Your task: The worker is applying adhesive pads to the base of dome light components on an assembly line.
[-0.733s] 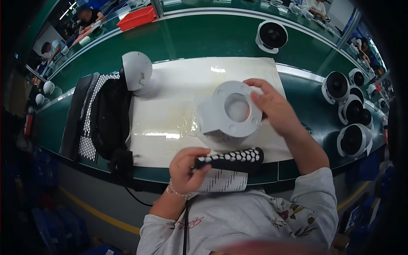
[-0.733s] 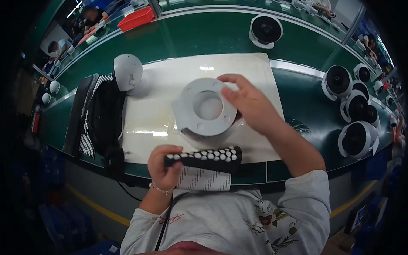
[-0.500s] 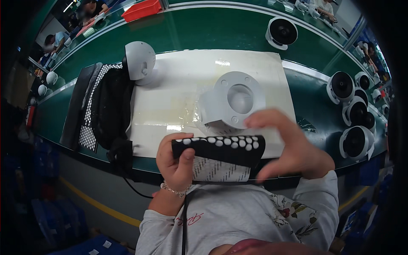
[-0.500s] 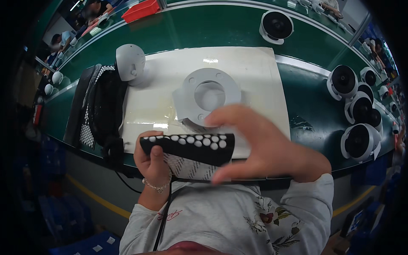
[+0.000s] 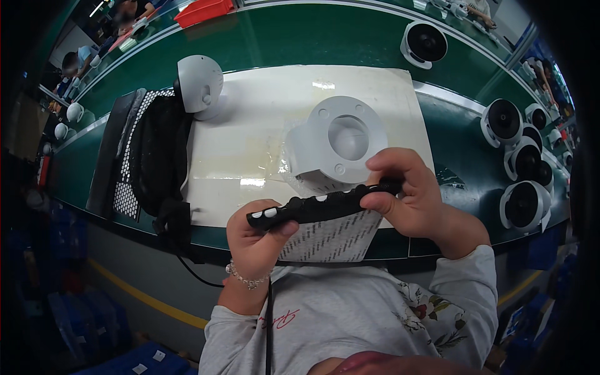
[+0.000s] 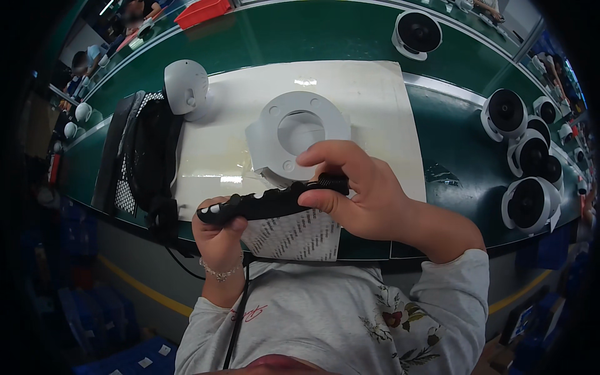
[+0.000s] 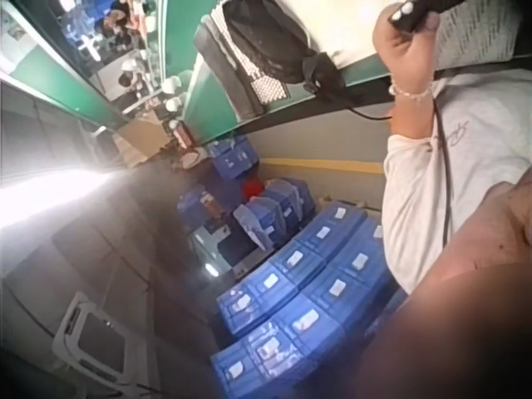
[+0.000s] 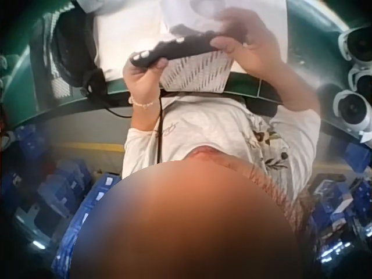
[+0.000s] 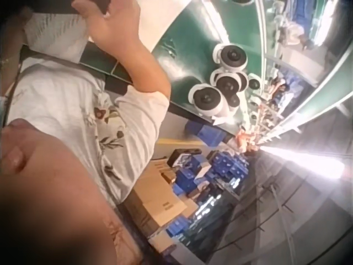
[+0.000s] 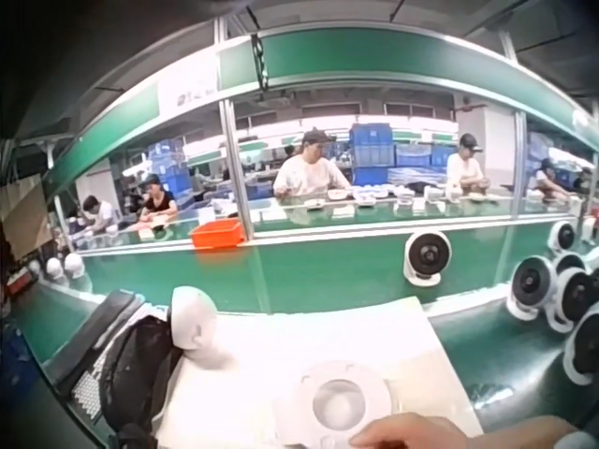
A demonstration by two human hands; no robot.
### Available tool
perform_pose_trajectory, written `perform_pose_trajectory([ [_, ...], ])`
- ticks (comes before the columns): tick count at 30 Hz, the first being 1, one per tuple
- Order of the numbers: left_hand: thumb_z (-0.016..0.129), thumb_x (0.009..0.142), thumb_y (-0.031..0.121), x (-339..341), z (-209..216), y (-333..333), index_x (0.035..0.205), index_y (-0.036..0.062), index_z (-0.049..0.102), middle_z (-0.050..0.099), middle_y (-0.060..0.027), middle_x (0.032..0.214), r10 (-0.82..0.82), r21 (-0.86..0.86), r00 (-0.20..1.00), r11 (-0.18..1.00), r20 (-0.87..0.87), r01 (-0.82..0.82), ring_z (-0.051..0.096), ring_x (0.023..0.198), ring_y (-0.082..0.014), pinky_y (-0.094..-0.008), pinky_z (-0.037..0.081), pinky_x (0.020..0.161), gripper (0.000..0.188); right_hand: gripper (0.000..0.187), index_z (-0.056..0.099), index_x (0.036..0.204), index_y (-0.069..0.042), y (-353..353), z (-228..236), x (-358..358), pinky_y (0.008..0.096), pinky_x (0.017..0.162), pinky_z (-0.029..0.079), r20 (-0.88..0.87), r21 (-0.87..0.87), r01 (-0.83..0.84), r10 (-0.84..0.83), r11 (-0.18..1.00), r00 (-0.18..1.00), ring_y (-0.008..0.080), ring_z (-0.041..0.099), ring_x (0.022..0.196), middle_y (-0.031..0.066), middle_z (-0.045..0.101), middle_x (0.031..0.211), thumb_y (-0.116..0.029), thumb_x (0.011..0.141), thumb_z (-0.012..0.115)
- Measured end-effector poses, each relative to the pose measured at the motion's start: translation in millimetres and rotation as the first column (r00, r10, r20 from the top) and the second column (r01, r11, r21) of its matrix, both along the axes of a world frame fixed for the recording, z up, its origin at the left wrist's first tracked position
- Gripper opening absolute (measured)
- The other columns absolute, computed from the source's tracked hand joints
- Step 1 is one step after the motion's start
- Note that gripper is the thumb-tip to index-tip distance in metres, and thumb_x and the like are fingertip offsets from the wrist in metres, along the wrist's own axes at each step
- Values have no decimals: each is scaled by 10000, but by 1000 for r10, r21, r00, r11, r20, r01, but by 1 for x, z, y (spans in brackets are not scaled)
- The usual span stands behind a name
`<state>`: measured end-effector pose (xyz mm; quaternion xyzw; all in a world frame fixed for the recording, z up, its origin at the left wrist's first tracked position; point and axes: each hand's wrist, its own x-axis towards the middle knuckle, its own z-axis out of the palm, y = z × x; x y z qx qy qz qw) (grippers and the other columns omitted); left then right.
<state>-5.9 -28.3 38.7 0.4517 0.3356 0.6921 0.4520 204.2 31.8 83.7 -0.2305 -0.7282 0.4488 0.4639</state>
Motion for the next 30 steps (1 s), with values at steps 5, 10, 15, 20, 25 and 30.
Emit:
perform_pose_trajectory([
  [5,687,675,-54,-3,-6,-2,791,-43,572,578,-52,695,89,46,981,996,-172,-82,512,611,-86,-202,392,546,164,166,571,856,-44,4,18,4,237,638,454,356,148,-74,17,986,934,149,600,731,108,606,883,5,730,667],
  [10,675,668,-63,-1,-4,-5,761,-37,571,581,-62,695,119,42,984,993,-130,-114,511,600,-100,-209,386,537,142,177,569,825,-50,1,22,8,289,695,477,329,350,-142,20,926,944,216,593,885,148,580,988,40,707,664],
  [15,668,661,-69,-6,-5,-4,732,-34,567,584,-71,698,114,127,981,987,-156,-94,511,602,-108,-215,383,534,128,502,365,1123,-92,2,20,18,339,763,475,190,233,-115,70,966,979,239,556,987,171,552,1005,67,729,634],
  [20,669,656,-69,-4,-2,-6,714,-29,564,577,-68,678,155,59,973,987,-172,-147,504,577,-109,-216,380,526,127,538,350,1131,-110,2,24,19,340,774,466,362,352,-169,32,921,932,245,561,951,133,554,945,85,718,635],
  [25,676,651,-65,0,-5,-6,705,-18,551,567,-70,659,166,46,958,986,-234,-159,508,558,-126,-224,383,516,144,590,333,1147,-126,-1,22,12,342,710,482,250,560,-106,-45,821,967,264,558,881,97,526,893,130,699,620],
  [30,684,630,-77,2,-6,-1,719,-4,541,565,-88,655,122,171,910,984,-396,-57,529,553,-162,-248,399,511,184,579,354,1120,-114,-6,3,-4,353,698,474,129,452,-97,43,887,991,249,552,840,126,482,981,135,676,631],
])
